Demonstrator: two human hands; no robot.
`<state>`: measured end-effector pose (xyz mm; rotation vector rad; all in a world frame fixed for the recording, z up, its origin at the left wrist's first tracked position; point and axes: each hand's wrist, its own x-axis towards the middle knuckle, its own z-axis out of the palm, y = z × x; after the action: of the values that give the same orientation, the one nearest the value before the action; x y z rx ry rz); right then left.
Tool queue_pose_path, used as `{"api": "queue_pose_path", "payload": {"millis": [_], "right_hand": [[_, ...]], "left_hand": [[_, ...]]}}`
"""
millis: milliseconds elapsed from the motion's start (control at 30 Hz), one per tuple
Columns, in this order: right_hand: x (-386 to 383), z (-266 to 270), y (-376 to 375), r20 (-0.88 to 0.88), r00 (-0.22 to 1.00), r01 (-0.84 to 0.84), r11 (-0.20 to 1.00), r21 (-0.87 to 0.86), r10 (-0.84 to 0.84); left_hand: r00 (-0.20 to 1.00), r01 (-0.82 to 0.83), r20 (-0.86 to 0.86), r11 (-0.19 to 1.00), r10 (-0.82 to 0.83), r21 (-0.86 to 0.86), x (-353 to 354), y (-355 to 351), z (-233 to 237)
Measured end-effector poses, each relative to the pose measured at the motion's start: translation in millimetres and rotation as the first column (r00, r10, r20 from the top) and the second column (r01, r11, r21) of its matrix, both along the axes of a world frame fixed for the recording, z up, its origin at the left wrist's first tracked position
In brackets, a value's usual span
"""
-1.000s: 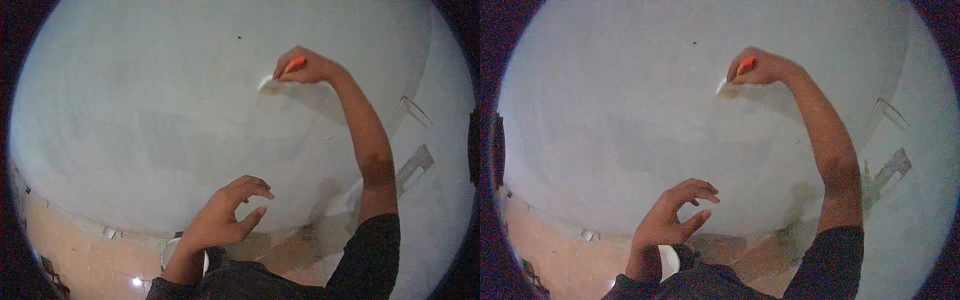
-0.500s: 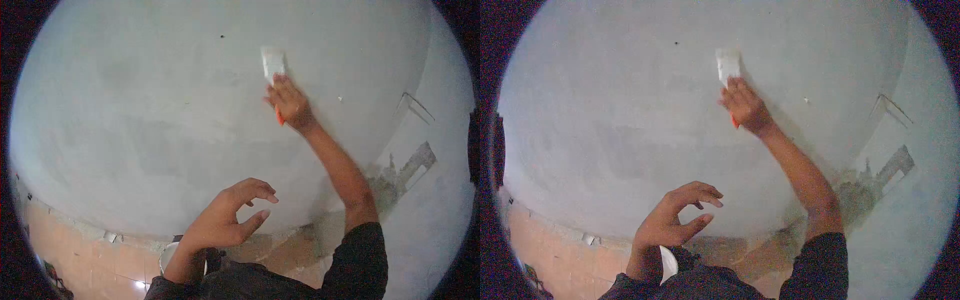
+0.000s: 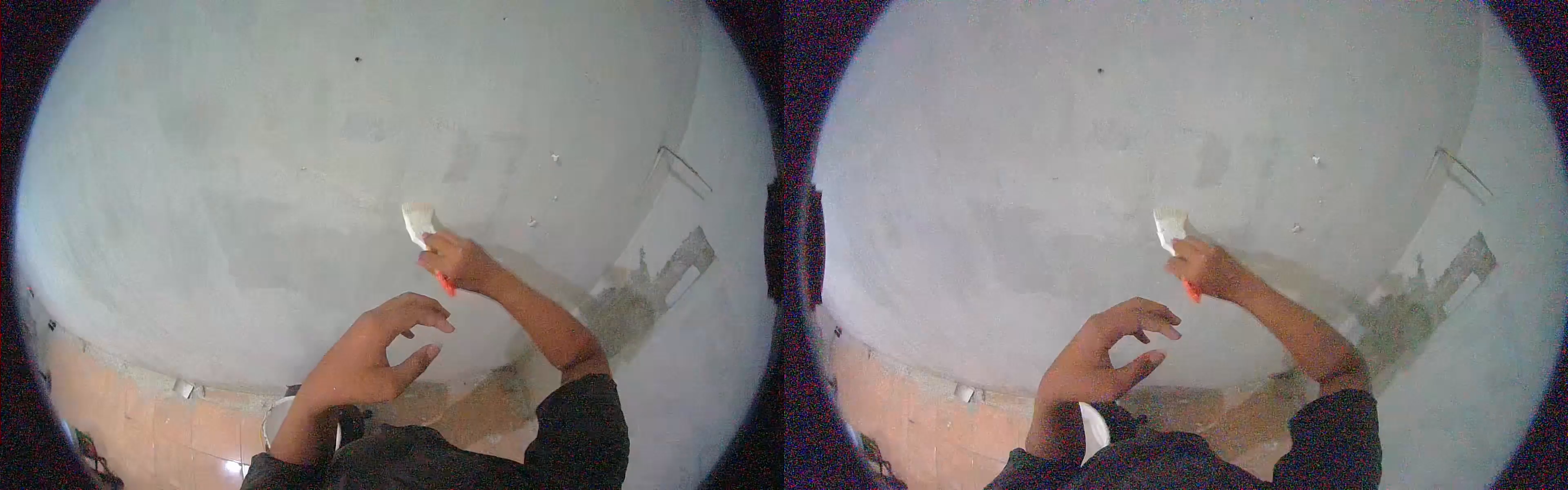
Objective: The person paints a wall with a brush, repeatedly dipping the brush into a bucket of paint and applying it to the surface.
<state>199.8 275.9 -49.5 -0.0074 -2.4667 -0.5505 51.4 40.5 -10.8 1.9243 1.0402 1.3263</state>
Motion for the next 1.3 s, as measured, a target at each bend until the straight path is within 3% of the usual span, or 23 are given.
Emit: {"api": "queue_pose_path", "payload": {"millis": [67,133,267,367,467,533,600,633,667,733,800,867,900,967,1100,1167,1200,1300], "right_hand": [[10.3,37.9,10.9,0.237,0.971,0.029,0.966,-0.256,0.034],[7.1,90.5,30.8,0.359,0.91,-0.144,0.969,-0.2,0.209],[-5.4,189.8,39.4,0.38,0.925,0.195,0.846,-0.497,0.01],[-21.1,242.4,21.1,0.357,0.932,0.235,0.854,-0.464,-0.062],[-18.3,273.8,4.4,0.308,0.939,0.251,0.918,-0.308,-0.153],[-20.9,284.0,-9.0,0.169,0.984,0.081,0.991,-0.103,-0.063],[-18.7,278.5,-19.4,0.171,0.98,0.113,0.992,-0.05,-0.103],[-20.4,265.2,-22.8,0.048,0.997,0.044,0.97,0.238,-0.057],[-24.2,250.3,-23.9,-0.056,0.998,0.008,0.86,0.509,0.024],[-35.8,211.1,-15.2,-0.097,0.992,-0.005,0.816,0.579,0.075],[-48.3,157.6,-3.1,-0.056,0.995,0.094,0.891,0.444,-0.077],[-64.1,110.7,-4.5,-0.124,0.988,0.15,0.786,0.6,-0.093],[-65.5,94.4,-16.1,-0.089,0.991,0.131,0.854,0.504,-0.099],[-73.0,61.3,-31.2,-0.029,0.987,0.144,0.806,0.574,-0.156],[-64.5,17.9,-35.8,0.128,0.981,0.052,0.835,0.548,-0.145],[-56.7,8.9,-26.3,0.357,0.934,-0.002,0.999,0.034,-0.01],[-52.5,16.5,-27.9,0.354,0.935,-0.005,0.999,0.036,-0.009],[-47.9,75.8,-23.1,0.464,0.868,-0.079,0.973,-0.217,0.174]], "left_hand": [[1.0,-0.014,-0.019,1.0,0.014,0.005,0.9,2.4,1.2],[1.0,-0.009,-0.016,1.0,0.009,-0.001,1.3,0.1,2.5],[1.0,-0.008,-0.018,1.0,0.008,0.007,8.4,-1.2,0.5],[1.0,-0.007,-0.025,1.0,0.007,0.007,3.3,-7.2,-0.2],[0.999,-0.015,-0.034,1.0,0.015,0.018,3.4,-12.9,-2.5],[0.999,-0.023,-0.029,1.0,0.023,-0.009,-5.4,-13.4,-2.2],[1.0,-0.02,-0.022,1.0,0.02,-0.019,-4.8,-16.0,-1.7],[1.0,-0.02,-0.017,1.0,0.02,-0.021,-3.3,-16.7,-1.6],[1.0,-0.024,-0.016,1.0,0.024,-0.019,-3.3,-16.1,-1.0],[1.0,-0.015,-0.008,0.999,0.015,-0.039,-3.2,-14.3,-0.6],[1.0,-0.01,0.003,1.0,0.01,-0.025,-3.2,-11.4,-3.8],[1.0,0.0,0.015,1.0,0.001,-0.012,-6.4,-10.4,-6.5],[1.0,-0.007,0.012,1.0,0.007,-0.014,-8.3,-11.2,-7.8],[1.0,-0.023,0.017,1.0,0.024,-0.019,-13.3,-16.3,-11.2],[0.999,-0.052,-0.003,0.999,0.052,-0.004,-17.4,-22.7,-8.9],[0.998,-0.061,-0.005,0.998,0.061,0.006,-18.1,-22.0,-5.1],[0.998,-0.064,-0.007,0.998,0.064,0.009,-17.0,-24.5,-4.6],[0.997,-0.077,-0.008,0.997,0.077,-0.004,-16.7,-28.2,0.4]]}}
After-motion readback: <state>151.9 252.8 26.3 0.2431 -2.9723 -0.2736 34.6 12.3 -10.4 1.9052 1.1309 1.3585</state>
